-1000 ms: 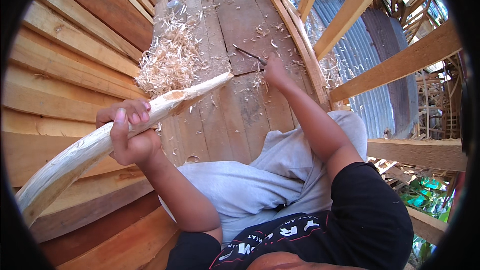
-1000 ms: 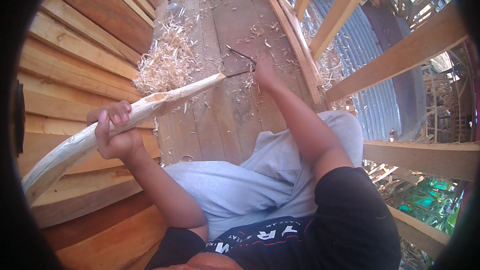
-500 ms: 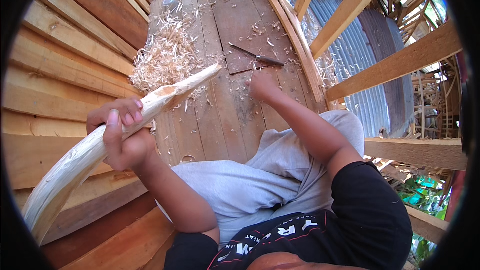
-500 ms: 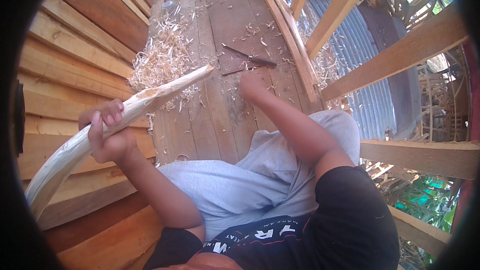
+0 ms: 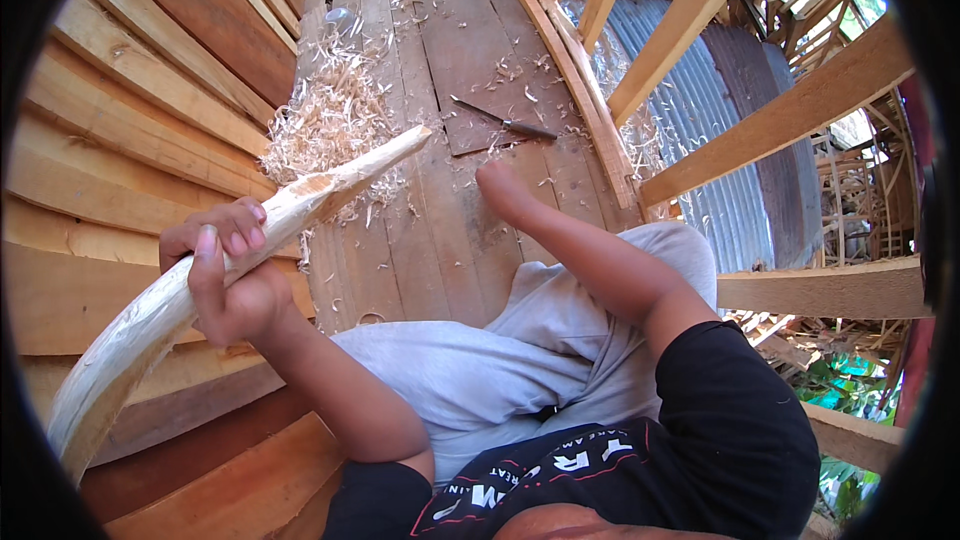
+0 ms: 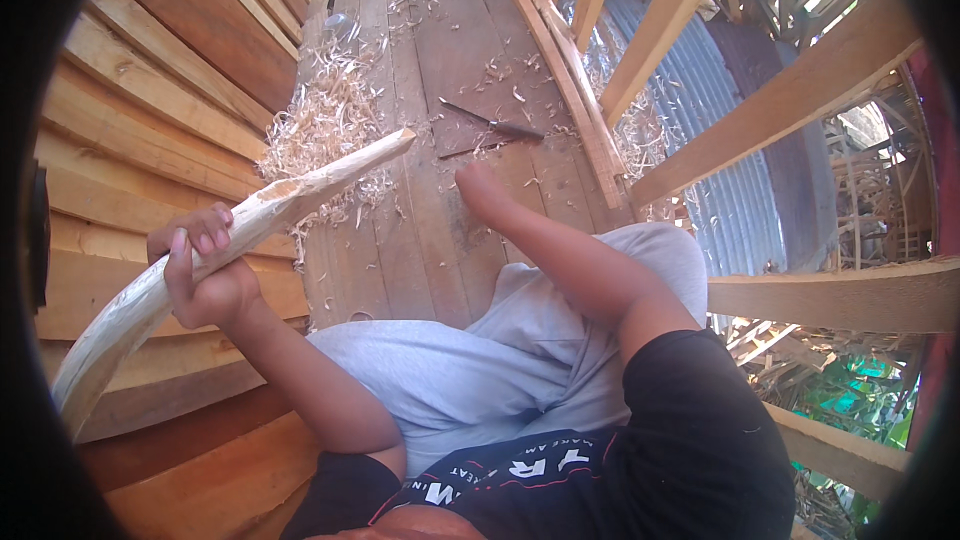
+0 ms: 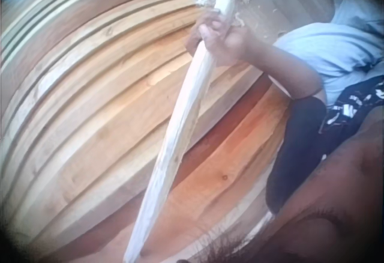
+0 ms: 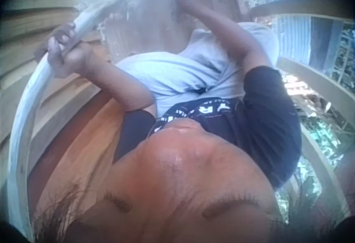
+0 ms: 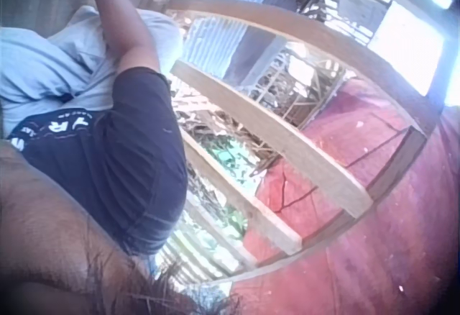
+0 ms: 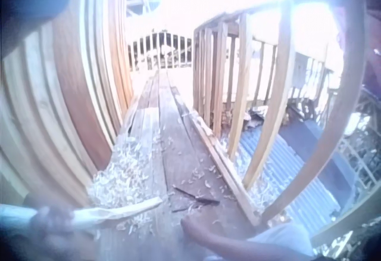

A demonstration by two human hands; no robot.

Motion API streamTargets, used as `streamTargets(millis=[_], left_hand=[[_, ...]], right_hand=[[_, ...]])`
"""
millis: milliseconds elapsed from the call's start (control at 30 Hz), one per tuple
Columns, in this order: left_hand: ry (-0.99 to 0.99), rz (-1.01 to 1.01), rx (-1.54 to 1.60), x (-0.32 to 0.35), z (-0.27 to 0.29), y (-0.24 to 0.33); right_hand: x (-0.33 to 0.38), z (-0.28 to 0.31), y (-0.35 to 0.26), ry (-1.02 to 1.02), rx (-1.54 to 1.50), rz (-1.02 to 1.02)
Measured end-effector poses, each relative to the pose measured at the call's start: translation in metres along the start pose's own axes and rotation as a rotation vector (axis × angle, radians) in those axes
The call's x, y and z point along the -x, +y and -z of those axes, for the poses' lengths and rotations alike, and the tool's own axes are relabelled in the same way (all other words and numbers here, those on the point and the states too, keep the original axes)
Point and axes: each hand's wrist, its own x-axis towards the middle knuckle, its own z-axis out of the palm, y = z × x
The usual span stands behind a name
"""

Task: The person carves a long wooden stick using a knife, repeatedly shaving off thin layers of wood. The person holds the stick with the left hand and uses the knife with the right hand to remove wood shavings, which accumulate on the floor.

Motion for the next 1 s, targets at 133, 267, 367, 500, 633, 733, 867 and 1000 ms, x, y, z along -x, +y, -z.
streamTargets(millis=[133,267,367,500,633,733,867,1000], left_hand=[[0.009,0.000,0.016,-0.001,0.000,0.002],[-0.020,-0.020,-0.001,-0.002,0.003,0.007],[-0.037,-0.037,0.002,-0.005,0.005,0.010],[-0.026,-0.028,0.029,-0.004,-0.003,0.009],[-0.045,-0.057,-0.010,-0.004,-0.002,0.008],[-0.096,-0.011,-0.013,-0.002,-0.002,0.011],[-0.070,0.003,0.002,-0.003,0.003,0.010],[-0.073,-0.009,0.063,-0.007,-0.004,0.005]], right_hand=[[-0.011,0.006,0.034,0.046,-0.178,-0.128],[-0.022,0.031,0.074,0.168,-1.033,-0.618],[-0.042,0.054,0.094,0.500,-1.519,-0.988],[-0.089,0.093,0.099,0.749,-1.519,-0.962],[-0.141,0.119,-0.039,0.427,-1.418,-0.359],[-0.158,0.132,-0.052,0.212,-1.157,-0.160],[-0.136,0.110,-0.015,0.302,-0.468,-0.254],[-0.077,0.049,0.057,0.044,0.035,-0.350]])
